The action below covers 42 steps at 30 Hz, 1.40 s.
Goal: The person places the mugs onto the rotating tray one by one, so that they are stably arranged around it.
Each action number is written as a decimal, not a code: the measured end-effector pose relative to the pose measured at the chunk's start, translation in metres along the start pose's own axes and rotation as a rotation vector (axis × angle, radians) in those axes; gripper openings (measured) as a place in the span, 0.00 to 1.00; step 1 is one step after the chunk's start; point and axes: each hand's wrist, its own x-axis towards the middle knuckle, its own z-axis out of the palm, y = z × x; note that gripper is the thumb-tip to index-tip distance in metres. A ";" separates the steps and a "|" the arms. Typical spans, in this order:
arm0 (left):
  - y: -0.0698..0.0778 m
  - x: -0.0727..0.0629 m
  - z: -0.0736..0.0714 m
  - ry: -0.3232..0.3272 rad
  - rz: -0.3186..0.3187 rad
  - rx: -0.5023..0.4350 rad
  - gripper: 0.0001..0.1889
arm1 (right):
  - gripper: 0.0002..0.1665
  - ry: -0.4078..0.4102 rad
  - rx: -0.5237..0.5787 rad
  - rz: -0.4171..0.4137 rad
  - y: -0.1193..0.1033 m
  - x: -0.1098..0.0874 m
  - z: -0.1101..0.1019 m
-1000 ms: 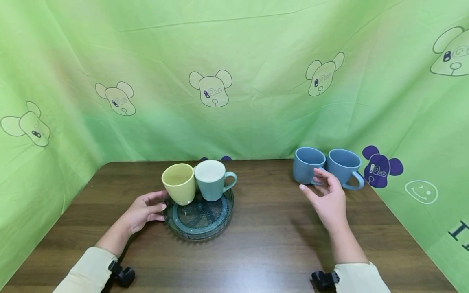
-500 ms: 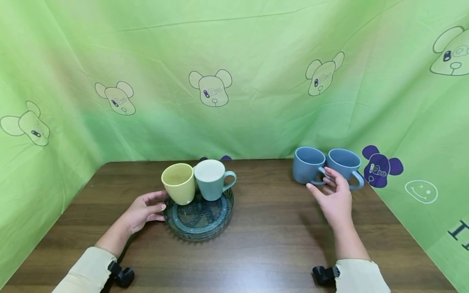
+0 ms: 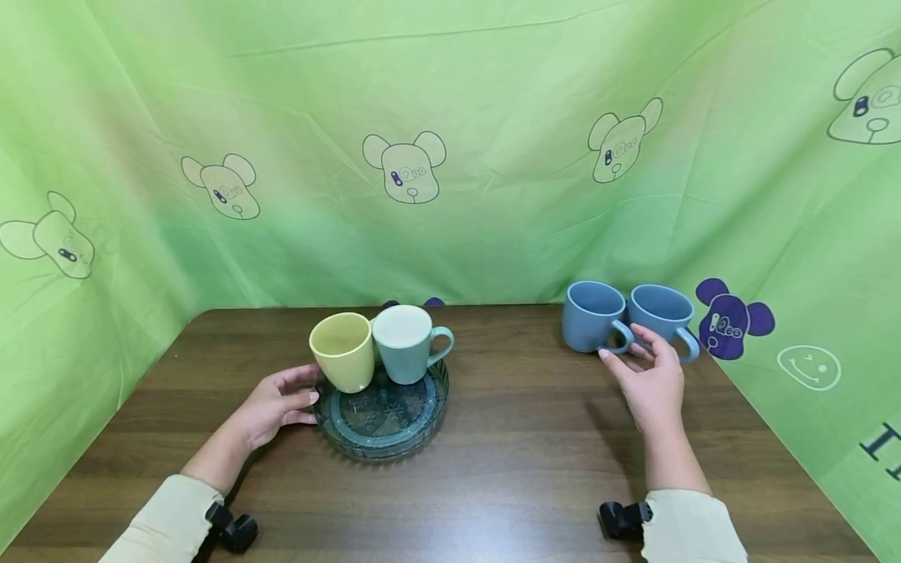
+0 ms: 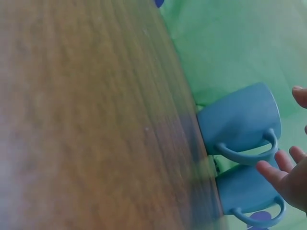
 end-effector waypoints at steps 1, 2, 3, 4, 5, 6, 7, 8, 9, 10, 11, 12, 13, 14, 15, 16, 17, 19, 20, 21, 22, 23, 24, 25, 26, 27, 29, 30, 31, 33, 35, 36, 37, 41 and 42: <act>0.000 0.000 0.000 0.000 -0.003 -0.002 0.32 | 0.37 -0.001 -0.005 0.009 0.000 0.001 -0.001; 0.001 -0.001 0.001 0.001 -0.006 -0.005 0.33 | 0.38 -0.005 -0.007 0.020 0.000 0.001 -0.001; 0.001 -0.001 0.001 0.002 -0.010 -0.007 0.33 | 0.38 -0.009 -0.014 0.026 0.000 0.002 -0.002; 0.001 -0.002 0.002 0.002 -0.013 -0.008 0.34 | 0.38 -0.012 -0.016 0.029 0.001 0.003 -0.003; 0.002 -0.002 0.002 0.001 -0.015 -0.008 0.34 | 0.38 -0.013 -0.018 0.033 0.001 0.004 -0.003; 0.002 -0.003 0.003 0.000 -0.018 -0.007 0.34 | 0.38 -0.014 -0.011 0.038 0.002 0.005 -0.004; 0.003 -0.003 0.003 -0.002 -0.021 -0.006 0.34 | 0.38 -0.014 -0.004 0.042 0.002 0.006 -0.004; 0.003 -0.003 0.004 -0.004 -0.024 -0.006 0.35 | 0.38 -0.016 -0.001 0.046 0.003 0.007 -0.005; 0.003 -0.004 0.004 -0.008 -0.027 -0.006 0.35 | 0.37 -0.018 0.003 0.052 0.004 0.008 -0.005; 0.003 -0.004 0.004 -0.012 -0.031 -0.006 0.35 | 0.37 -0.018 0.008 0.059 0.005 0.009 -0.006; 0.003 -0.004 0.004 -0.017 -0.034 -0.007 0.35 | 0.37 -0.016 0.013 0.069 0.005 0.010 -0.006; 0.003 -0.005 0.005 -0.021 -0.037 -0.008 0.35 | 0.37 -0.013 0.014 0.080 0.006 0.011 -0.006; 0.003 -0.005 0.005 -0.025 -0.039 -0.010 0.35 | 0.37 -0.010 0.011 0.093 0.007 0.011 -0.006; 0.003 -0.006 0.005 -0.027 -0.041 -0.010 0.36 | 0.37 -0.009 0.011 0.109 0.007 0.012 -0.006; 0.003 -0.006 0.005 -0.030 -0.041 -0.009 0.36 | 0.37 -0.009 0.011 0.125 0.007 0.013 -0.007; 0.003 -0.006 0.005 -0.030 -0.040 -0.009 0.36 | 0.38 -0.012 0.004 0.137 0.008 0.014 -0.007; 0.002 -0.006 0.005 -0.029 -0.039 -0.009 0.36 | 0.38 -0.021 -0.001 0.149 0.007 0.014 -0.007; 0.002 -0.006 0.005 -0.024 -0.039 -0.010 0.36 | 0.39 -0.045 -0.009 0.165 0.007 0.016 -0.007; 0.001 -0.006 0.005 -0.022 -0.038 -0.009 0.36 | 0.39 -0.059 -0.012 0.168 0.007 0.017 -0.007; 0.001 -0.006 0.005 -0.020 -0.037 -0.009 0.36 | 0.39 -0.071 -0.013 0.169 0.007 0.018 -0.006; 0.001 -0.007 0.006 -0.017 -0.037 -0.010 0.36 | 0.40 -0.083 -0.003 0.172 0.007 0.019 -0.006; 0.001 -0.007 0.006 -0.015 -0.038 -0.011 0.36 | 0.40 -0.091 0.016 0.179 0.007 0.020 -0.006; 0.001 -0.007 0.006 -0.014 -0.038 -0.012 0.36 | 0.40 -0.092 0.037 0.188 0.007 0.021 -0.006; 0.001 -0.007 0.006 -0.013 -0.037 -0.012 0.36 | 0.40 -0.090 0.062 0.200 0.008 0.021 -0.005; 0.001 -0.007 0.006 -0.013 -0.036 -0.011 0.36 | 0.40 -0.088 0.084 0.212 0.008 0.022 -0.005; 0.000 -0.007 0.007 -0.012 -0.034 -0.009 0.36 | 0.40 -0.085 0.100 0.224 0.008 0.022 -0.004; 0.001 -0.008 0.007 -0.010 -0.028 -0.005 0.36 | 0.40 -0.075 0.130 0.242 0.008 0.023 -0.002; 0.001 -0.008 0.007 -0.006 -0.025 -0.002 0.36 | 0.40 -0.068 0.145 0.251 0.009 0.024 -0.001; 0.001 -0.009 0.007 -0.004 -0.024 0.000 0.36 | 0.40 -0.059 0.159 0.258 0.009 0.025 0.000; 0.000 -0.009 0.007 0.001 -0.021 0.003 0.36 | 0.39 -0.036 0.192 0.268 0.011 0.026 0.002; 0.000 -0.010 0.007 0.004 -0.020 0.002 0.36 | 0.37 -0.008 0.241 0.269 0.012 0.027 0.004; 0.000 -0.010 0.006 0.004 -0.021 0.001 0.36 | 0.36 0.007 0.273 0.273 0.013 0.028 0.005; 0.000 -0.010 0.006 0.003 -0.020 0.000 0.36 | 0.34 0.021 0.293 0.271 0.013 0.028 0.005; 0.001 -0.011 0.007 0.001 -0.015 -0.002 0.36 | 0.26 0.049 0.364 0.256 0.015 0.030 0.008; 0.001 -0.011 0.008 0.002 -0.014 -0.002 0.36 | 0.24 0.052 0.382 0.258 0.015 0.031 0.009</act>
